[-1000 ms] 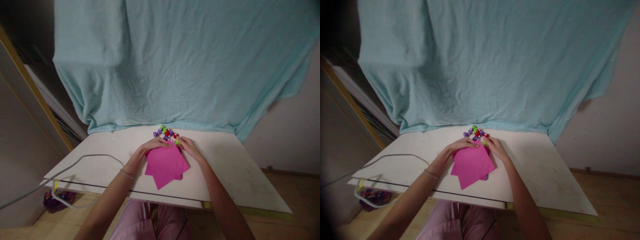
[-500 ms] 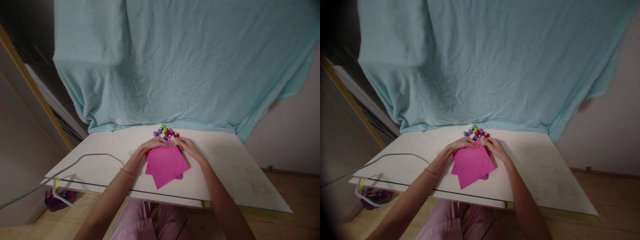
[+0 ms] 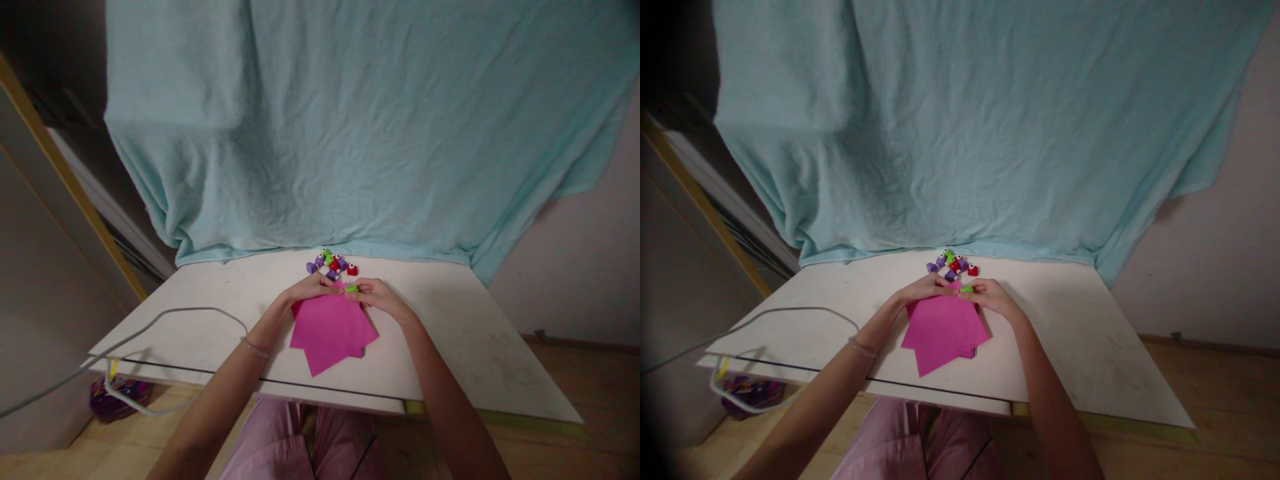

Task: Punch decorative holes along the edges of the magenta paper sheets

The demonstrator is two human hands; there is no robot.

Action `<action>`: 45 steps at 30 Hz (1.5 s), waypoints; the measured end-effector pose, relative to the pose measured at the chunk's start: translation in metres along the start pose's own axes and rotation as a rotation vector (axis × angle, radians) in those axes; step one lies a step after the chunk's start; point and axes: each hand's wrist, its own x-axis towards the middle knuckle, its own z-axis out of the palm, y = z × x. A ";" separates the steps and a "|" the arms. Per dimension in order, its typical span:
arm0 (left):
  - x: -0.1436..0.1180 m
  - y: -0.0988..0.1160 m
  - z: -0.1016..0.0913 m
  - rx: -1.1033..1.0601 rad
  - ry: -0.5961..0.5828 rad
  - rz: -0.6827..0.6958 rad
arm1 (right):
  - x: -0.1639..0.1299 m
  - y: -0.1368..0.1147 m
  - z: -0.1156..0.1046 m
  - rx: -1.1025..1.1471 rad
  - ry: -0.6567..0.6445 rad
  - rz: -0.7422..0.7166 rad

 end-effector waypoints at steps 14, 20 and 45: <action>0.003 -0.003 0.003 0.033 0.046 0.080 | 0.002 0.005 -0.001 -0.007 -0.036 -0.037; 0.007 -0.009 0.000 0.062 0.027 0.103 | 0.005 0.012 -0.002 -0.024 -0.050 -0.070; 0.005 -0.003 0.007 0.107 0.089 0.167 | -0.005 -0.007 0.009 -0.083 -0.020 -0.052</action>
